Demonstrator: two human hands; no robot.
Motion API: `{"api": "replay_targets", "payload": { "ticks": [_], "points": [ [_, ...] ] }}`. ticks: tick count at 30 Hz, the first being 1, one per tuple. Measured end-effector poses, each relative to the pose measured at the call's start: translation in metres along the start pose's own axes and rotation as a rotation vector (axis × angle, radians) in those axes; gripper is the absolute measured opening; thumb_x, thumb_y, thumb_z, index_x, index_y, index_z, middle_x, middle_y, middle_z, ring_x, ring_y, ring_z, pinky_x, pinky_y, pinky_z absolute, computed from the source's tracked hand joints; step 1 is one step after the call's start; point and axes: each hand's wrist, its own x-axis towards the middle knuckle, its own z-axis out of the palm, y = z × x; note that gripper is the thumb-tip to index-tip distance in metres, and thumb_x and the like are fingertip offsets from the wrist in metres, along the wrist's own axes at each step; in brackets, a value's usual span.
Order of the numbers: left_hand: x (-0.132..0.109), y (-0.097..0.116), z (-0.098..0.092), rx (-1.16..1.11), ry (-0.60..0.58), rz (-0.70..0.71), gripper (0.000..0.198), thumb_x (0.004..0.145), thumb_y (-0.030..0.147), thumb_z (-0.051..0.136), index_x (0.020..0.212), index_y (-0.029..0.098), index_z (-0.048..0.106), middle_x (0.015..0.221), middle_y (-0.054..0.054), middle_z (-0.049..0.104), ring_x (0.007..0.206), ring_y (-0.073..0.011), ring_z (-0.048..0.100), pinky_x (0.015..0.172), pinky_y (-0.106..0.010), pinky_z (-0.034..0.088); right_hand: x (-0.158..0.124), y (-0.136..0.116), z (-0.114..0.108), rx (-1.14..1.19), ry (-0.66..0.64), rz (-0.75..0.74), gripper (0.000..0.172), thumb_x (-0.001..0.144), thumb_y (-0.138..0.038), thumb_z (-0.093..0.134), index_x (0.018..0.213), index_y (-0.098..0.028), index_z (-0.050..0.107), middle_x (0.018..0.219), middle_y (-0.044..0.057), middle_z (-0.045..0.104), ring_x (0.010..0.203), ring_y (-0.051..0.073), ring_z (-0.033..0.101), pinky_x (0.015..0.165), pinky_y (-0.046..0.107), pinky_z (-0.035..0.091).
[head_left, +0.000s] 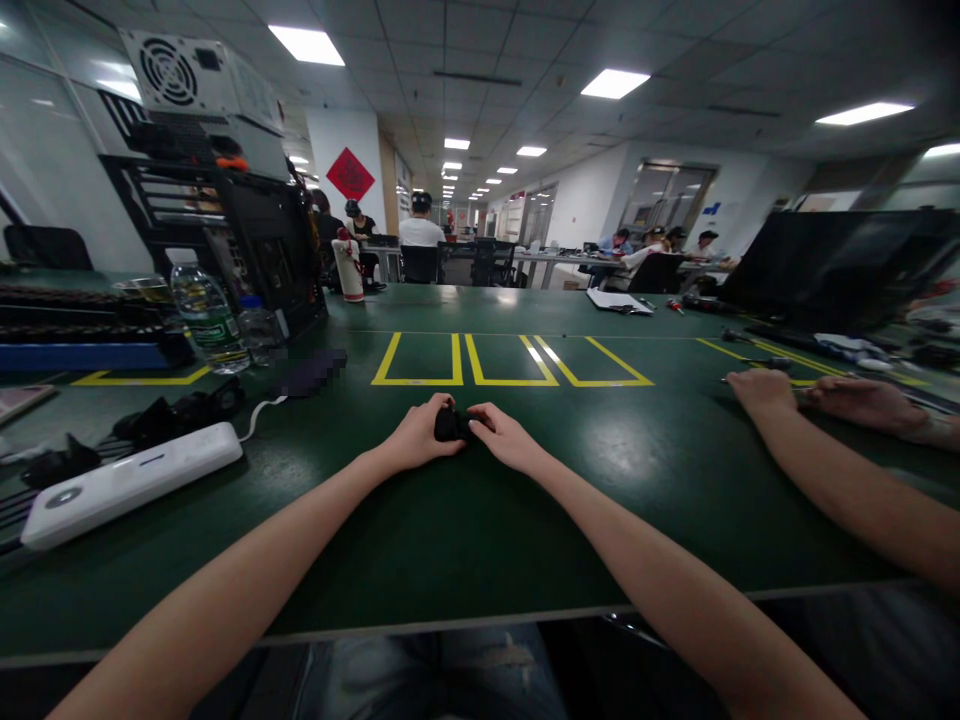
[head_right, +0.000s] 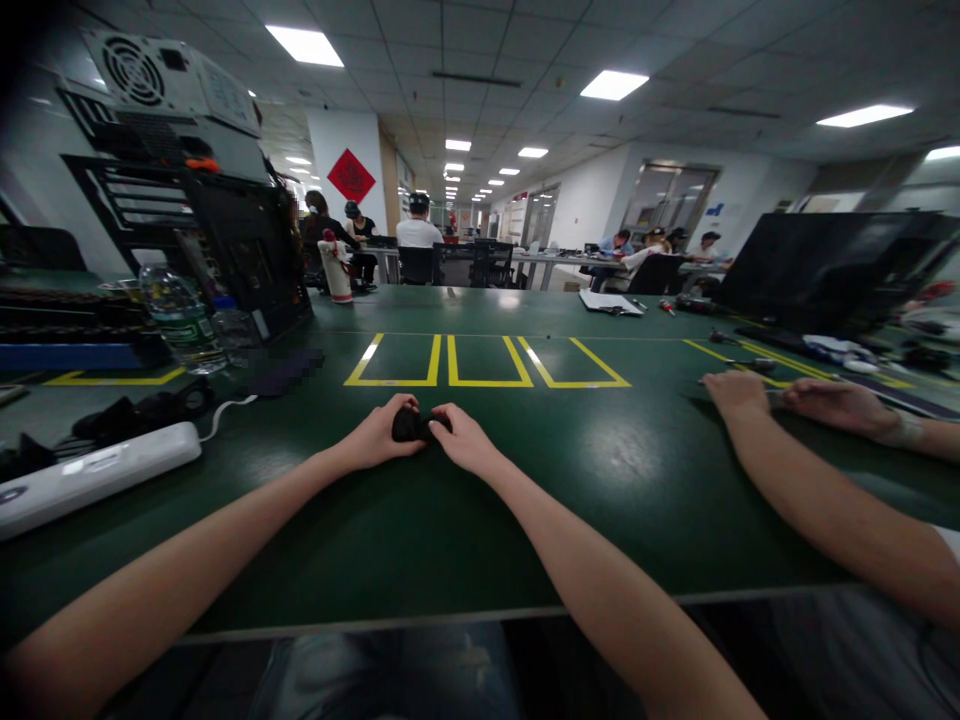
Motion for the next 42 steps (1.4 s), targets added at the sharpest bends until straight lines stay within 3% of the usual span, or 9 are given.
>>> {"api": "replay_targets", "payload": {
  "ticks": [3, 8, 14, 18, 21, 27, 34, 38, 42],
  "points": [
    [0.003, -0.007, 0.0, -0.037, -0.036, -0.088, 0.056, 0.063, 0.042, 0.062, 0.108, 0.019, 0.04, 0.098, -0.007, 0.052, 0.087, -0.0227, 0.054, 0.074, -0.037, 0.045, -0.002, 0.0, -0.003, -0.162, 0.047, 0.021, 0.036, 0.078, -0.037, 0.045, 0.108, -0.016, 0.048, 0.107, 0.01, 0.05, 0.102, 0.02, 0.046, 0.089, 0.038, 0.034],
    [0.005, -0.012, 0.0, -0.075, -0.064, -0.139, 0.055, 0.062, 0.044, 0.062, 0.107, 0.017, 0.042, 0.099, -0.007, 0.051, 0.089, -0.0224, 0.052, 0.072, -0.035, 0.045, -0.007, -0.003, -0.004, -0.302, -0.06, -0.03, 0.058, 0.067, -0.047, 0.056, 0.113, -0.014, 0.044, 0.113, 0.012, 0.044, 0.105, 0.023, 0.043, 0.088, 0.038, 0.035],
    [0.002, -0.006, -0.003, -0.071, -0.072, -0.14, 0.054, 0.063, 0.042, 0.061, 0.107, 0.018, 0.041, 0.1, -0.007, 0.05, 0.09, -0.0228, 0.051, 0.076, -0.037, 0.043, -0.004, -0.007, -0.002, -0.378, 0.006, -0.035, 0.038, 0.068, -0.032, 0.057, 0.101, -0.013, 0.052, 0.103, 0.01, 0.048, 0.098, 0.022, 0.046, 0.085, 0.04, 0.037],
    [-0.022, 0.002, -0.023, -0.076, -0.151, -0.11, 0.055, 0.064, 0.04, 0.061, 0.109, 0.02, 0.038, 0.099, -0.006, 0.05, 0.088, -0.0216, 0.052, 0.076, -0.036, 0.043, -0.009, -0.02, 0.006, -0.307, -0.095, -0.153, 0.04, 0.067, -0.029, 0.06, 0.103, -0.016, 0.049, 0.103, 0.008, 0.048, 0.092, 0.019, 0.05, 0.079, 0.036, 0.042],
    [-0.057, 0.005, -0.048, -0.066, -0.206, -0.114, 0.053, 0.066, 0.039, 0.059, 0.111, 0.02, 0.036, 0.102, -0.005, 0.051, 0.09, -0.0207, 0.052, 0.078, -0.033, 0.043, -0.014, -0.044, 0.03, -0.274, -0.173, -0.263, 0.041, 0.07, -0.024, 0.056, 0.109, -0.017, 0.044, 0.106, 0.008, 0.049, 0.091, 0.019, 0.052, 0.078, 0.035, 0.044],
    [-0.141, -0.017, -0.095, 0.102, -0.063, -0.291, 0.059, 0.066, 0.04, 0.058, 0.116, 0.022, 0.031, 0.108, -0.004, 0.052, 0.098, -0.0232, 0.052, 0.084, -0.035, 0.042, -0.017, -0.116, 0.112, -0.303, -0.328, -0.349, 0.056, 0.07, -0.015, 0.05, 0.121, -0.009, 0.029, 0.101, 0.015, 0.056, 0.085, 0.025, 0.058, 0.067, 0.035, 0.047],
    [-0.214, -0.063, -0.131, 0.349, 0.087, -0.295, 0.055, 0.064, 0.039, 0.058, 0.112, 0.032, 0.033, 0.107, -0.002, 0.054, 0.101, -0.0292, 0.051, 0.082, -0.042, 0.046, 0.003, -0.143, 0.18, -0.049, -0.357, -0.412, 0.036, 0.073, -0.031, 0.053, 0.105, -0.015, 0.049, 0.1, 0.009, 0.059, 0.091, 0.021, 0.056, 0.074, 0.029, 0.045],
    [-0.21, -0.057, -0.129, 0.311, 0.054, -0.318, 0.053, 0.066, 0.039, 0.056, 0.113, 0.031, 0.032, 0.107, 0.0, 0.054, 0.1, -0.028, 0.052, 0.082, -0.04, 0.047, 0.02, -0.128, 0.188, 0.159, -0.441, -0.29, 0.043, 0.06, -0.037, 0.066, 0.096, -0.019, 0.052, 0.092, 0.002, 0.06, 0.081, 0.016, 0.059, 0.069, 0.025, 0.047],
    [-0.171, -0.031, -0.113, 0.178, -0.026, -0.344, 0.055, 0.068, 0.04, 0.056, 0.114, 0.021, 0.032, 0.109, -0.007, 0.051, 0.102, -0.0273, 0.049, 0.087, -0.041, 0.041, 0.028, -0.102, 0.162, 0.232, -0.439, -0.168, 0.05, 0.05, -0.038, 0.071, 0.091, -0.017, 0.052, 0.089, 0.002, 0.06, 0.08, 0.016, 0.058, 0.069, 0.028, 0.047]
  ]
}}
